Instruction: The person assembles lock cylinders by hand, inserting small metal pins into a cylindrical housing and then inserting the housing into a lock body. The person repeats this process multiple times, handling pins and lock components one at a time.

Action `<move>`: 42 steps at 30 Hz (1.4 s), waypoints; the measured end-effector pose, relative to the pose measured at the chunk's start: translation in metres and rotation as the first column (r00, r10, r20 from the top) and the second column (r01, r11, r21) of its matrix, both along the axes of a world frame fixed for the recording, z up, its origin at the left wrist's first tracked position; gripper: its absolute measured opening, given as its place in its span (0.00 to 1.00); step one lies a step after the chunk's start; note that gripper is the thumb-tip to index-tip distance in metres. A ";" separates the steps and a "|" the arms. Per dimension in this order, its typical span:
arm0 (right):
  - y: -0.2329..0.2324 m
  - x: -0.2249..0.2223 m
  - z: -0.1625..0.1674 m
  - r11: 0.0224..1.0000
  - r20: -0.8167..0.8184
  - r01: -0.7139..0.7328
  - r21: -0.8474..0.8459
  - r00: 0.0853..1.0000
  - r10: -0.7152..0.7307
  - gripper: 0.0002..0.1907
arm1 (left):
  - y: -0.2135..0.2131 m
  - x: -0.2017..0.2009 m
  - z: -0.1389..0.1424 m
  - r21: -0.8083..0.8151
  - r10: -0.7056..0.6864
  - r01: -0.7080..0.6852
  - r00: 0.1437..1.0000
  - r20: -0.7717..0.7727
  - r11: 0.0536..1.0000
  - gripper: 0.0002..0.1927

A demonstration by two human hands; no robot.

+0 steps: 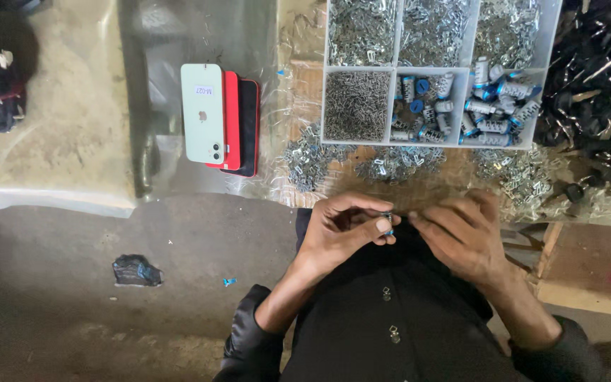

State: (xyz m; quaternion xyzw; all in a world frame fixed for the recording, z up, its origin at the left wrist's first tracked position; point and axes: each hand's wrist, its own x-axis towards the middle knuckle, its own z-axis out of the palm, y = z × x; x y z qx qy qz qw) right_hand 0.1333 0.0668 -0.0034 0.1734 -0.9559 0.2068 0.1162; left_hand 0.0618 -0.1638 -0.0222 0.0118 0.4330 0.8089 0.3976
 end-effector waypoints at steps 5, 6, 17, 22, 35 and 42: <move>-0.008 -0.002 0.005 0.940 -0.027 0.030 -0.341 0.999 -0.041 0.13 | 0.000 0.002 0.004 -0.051 -0.023 0.022 1.000 -0.010 0.998 0.13; -0.010 -0.004 0.007 0.911 -0.039 0.016 -0.412 0.999 -0.035 0.13 | 0.001 0.003 0.005 -0.063 -0.025 0.024 1.000 -0.014 0.998 0.13; -0.026 -0.022 0.025 0.818 -0.078 -0.107 -0.565 0.994 0.076 0.13 | 0.000 0.003 0.012 -0.044 -0.034 0.033 0.999 -0.012 0.998 0.12; -0.019 -0.026 0.037 0.917 -0.123 -0.240 -0.317 0.970 0.211 0.13 | 0.000 0.003 0.010 -0.124 -0.022 0.022 1.000 0.000 0.992 0.11; -0.028 -0.024 0.039 0.934 -0.113 -0.277 -0.228 0.960 0.257 0.11 | -0.013 0.002 0.008 -0.181 -0.051 0.015 0.979 -0.197 0.983 0.11; -0.038 -0.030 0.021 0.922 0.073 -0.077 -0.380 0.991 0.113 0.12 | -0.045 -0.015 0.013 -0.112 0.122 -0.146 0.972 -0.201 0.983 0.10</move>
